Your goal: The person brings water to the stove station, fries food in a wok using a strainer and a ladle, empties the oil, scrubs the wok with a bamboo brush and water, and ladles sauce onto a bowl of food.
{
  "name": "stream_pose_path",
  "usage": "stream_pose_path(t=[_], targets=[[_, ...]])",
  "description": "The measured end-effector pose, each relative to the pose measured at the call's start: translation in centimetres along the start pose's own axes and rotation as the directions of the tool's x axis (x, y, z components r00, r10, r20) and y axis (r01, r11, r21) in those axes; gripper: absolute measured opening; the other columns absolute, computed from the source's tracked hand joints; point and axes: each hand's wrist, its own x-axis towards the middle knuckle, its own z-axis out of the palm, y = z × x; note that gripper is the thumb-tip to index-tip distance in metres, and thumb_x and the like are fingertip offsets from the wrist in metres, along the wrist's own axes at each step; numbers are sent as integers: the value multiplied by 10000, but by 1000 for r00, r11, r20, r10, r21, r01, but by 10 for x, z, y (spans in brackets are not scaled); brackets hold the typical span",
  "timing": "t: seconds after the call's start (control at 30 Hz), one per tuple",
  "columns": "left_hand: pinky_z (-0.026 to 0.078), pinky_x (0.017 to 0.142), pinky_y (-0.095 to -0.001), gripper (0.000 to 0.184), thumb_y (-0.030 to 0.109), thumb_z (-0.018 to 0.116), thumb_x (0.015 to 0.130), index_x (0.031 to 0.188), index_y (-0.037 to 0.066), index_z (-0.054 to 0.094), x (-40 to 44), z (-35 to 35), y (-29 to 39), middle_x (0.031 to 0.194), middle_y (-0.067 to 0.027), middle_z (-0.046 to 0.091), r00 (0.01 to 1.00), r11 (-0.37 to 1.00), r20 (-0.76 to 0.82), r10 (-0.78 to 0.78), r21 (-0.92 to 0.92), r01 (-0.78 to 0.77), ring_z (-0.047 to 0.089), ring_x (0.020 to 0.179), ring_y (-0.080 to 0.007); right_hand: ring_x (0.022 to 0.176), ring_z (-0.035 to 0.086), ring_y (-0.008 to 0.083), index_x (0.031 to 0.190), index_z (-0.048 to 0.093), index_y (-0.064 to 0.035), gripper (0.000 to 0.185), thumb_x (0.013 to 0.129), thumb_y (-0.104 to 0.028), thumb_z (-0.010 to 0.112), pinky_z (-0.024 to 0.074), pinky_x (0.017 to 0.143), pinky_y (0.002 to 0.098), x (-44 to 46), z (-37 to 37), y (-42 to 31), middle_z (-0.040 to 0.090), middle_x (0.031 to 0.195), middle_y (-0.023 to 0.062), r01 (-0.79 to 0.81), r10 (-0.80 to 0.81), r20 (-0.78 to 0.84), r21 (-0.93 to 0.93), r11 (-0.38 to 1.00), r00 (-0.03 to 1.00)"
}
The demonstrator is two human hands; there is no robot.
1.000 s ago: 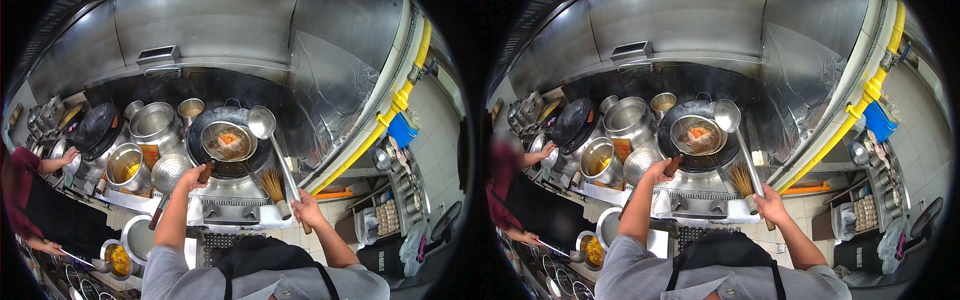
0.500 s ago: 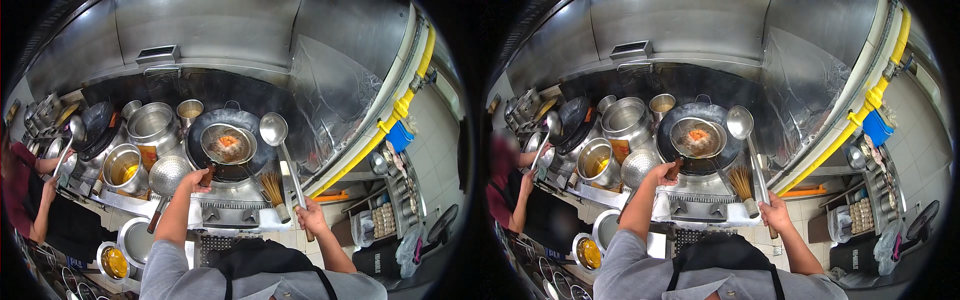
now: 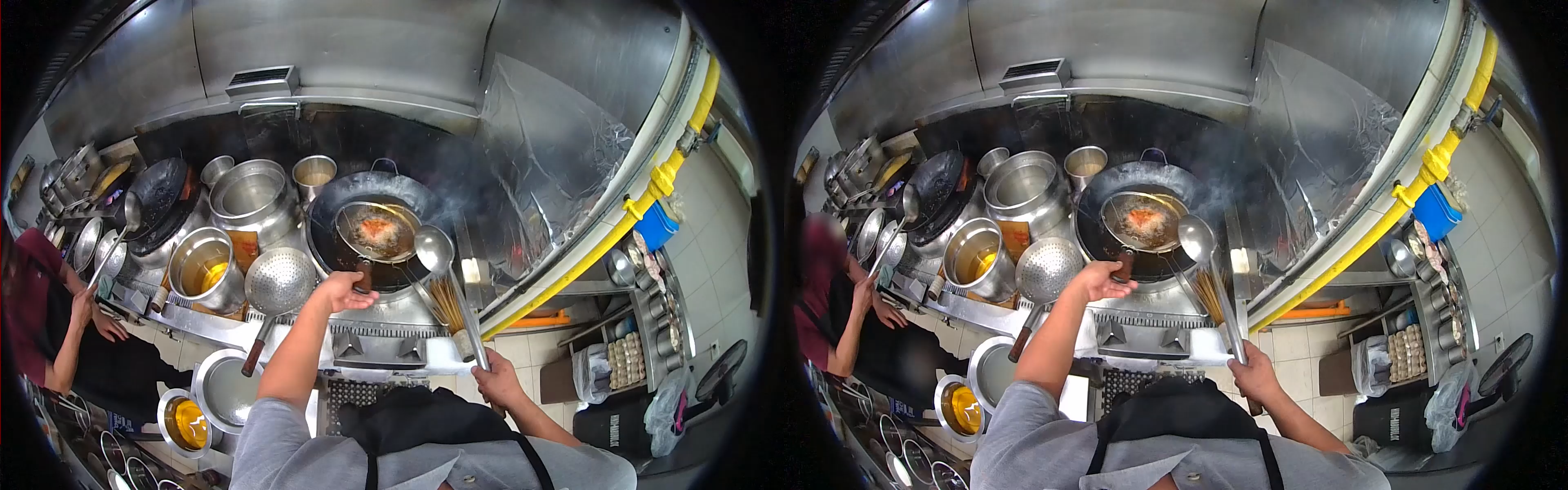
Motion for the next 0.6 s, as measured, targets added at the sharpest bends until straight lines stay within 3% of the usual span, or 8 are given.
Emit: stream_pose_path(t=[0.1,0.23,0.3,0.33,0.37,0.47,0.53,0.6], targets=[[543,576,-342,377,313,330,960,1101,-15,452,-13,25,-26,894,-214,636,999,999,33,-31,10,31,634,660,-277,403,443,104,1212,456,-44,389,833,-76,538,377,340,272,-13,5,-5,456,563,10,-112,103,80,116,987,991],[532,544,-346,408,371,384,935,972,-6,537,-22,23,-122,862,-199,630,950,982,256,-180,-10,188,633,642,-258,400,419,83,1261,422,-39,433,843,-61,535,369,347,254,1,-6,15,448,569,-5,6,-7,11,23,1000,1000],[527,530,-338,371,361,440,909,978,11,544,-23,25,-207,892,-175,635,943,929,168,-286,291,230,630,622,-249,393,403,69,1284,397,-33,447,856,-48,522,361,343,236,4,-14,0,446,572,-12,-26,26,-4,138,990,1000],[536,645,-381,370,338,533,854,1044,21,558,-5,14,-264,921,-178,638,948,862,92,-304,450,233,642,733,-297,390,397,64,1294,389,-39,451,861,-38,514,359,341,230,5,-20,-9,437,571,-17,-38,40,-2,192,981,999],[483,833,-438,479,289,600,794,1174,12,507,13,6,-322,1086,-206,586,995,403,99,21,910,-99,590,965,-350,387,391,60,1303,380,-44,456,866,-28,505,356,338,223,8,-24,-16,429,570,-22,-31,33,-6,247,969,999],[323,1011,-462,631,242,624,738,1269,-24,410,18,52,-370,1272,-238,446,965,359,-47,259,932,-51,409,1195,-389,383,381,58,1307,364,-51,461,868,-14,500,347,329,219,23,-45,-18,406,572,-25,-14,20,-22,237,971,1000],[238,1062,-461,701,207,633,703,1283,-69,350,38,78,-380,1377,-235,309,792,201,-130,597,979,9,293,1272,-386,382,379,58,1300,371,-51,454,868,-19,505,340,328,219,27,-55,-26,410,590,-21,-18,31,-47,252,967,998],[199,1074,-462,700,175,626,685,1277,-84,355,70,94,-389,1391,-232,286,840,114,-41,542,993,-26,262,1284,-389,384,381,58,1304,369,-52,461,866,-19,508,340,329,219,32,-66,-21,411,596,-19,24,-16,-34,243,970,999]])
